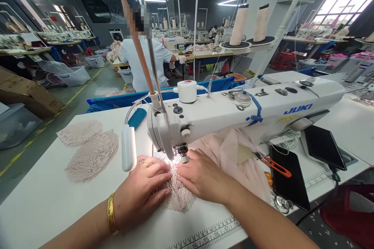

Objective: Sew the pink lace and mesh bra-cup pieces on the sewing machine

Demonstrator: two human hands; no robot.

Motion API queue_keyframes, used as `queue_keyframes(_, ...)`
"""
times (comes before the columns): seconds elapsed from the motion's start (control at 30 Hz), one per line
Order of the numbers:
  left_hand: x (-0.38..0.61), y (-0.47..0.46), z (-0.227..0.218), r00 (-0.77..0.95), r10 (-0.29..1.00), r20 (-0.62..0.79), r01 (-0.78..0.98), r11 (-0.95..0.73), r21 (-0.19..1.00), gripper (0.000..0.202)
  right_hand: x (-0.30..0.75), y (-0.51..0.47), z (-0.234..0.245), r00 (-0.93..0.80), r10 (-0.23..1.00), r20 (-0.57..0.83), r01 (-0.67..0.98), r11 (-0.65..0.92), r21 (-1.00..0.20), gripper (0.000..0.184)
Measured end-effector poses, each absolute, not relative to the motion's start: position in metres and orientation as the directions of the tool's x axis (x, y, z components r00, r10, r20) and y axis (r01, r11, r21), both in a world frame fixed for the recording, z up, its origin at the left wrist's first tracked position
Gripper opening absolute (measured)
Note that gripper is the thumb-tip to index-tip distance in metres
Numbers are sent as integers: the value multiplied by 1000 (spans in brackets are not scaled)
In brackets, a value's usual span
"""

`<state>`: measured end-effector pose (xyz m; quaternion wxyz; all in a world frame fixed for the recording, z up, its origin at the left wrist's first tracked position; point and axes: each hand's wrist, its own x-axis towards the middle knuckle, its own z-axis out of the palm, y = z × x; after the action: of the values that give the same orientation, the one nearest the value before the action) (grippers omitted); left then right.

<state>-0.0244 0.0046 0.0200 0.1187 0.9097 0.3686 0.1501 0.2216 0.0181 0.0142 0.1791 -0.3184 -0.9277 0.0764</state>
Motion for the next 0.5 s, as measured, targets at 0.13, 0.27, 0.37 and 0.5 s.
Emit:
queue_keyframes(0.13,-22,3,21,681,706,195,643,-704,301,16,222,18,15,-723,640,259,574,766,-288,20)
queue_keyframes(0.27,-21,3,20,679,702,217,647,-711,275,17,222,18,16,-717,647,261,584,761,-282,21)
queue_keyframes(0.37,-22,4,17,669,709,222,662,-704,255,18,221,19,15,-705,656,268,597,754,-275,20)
queue_keyframes(0.5,-25,10,11,654,716,243,675,-698,241,21,221,21,10,-668,679,303,629,734,-258,17)
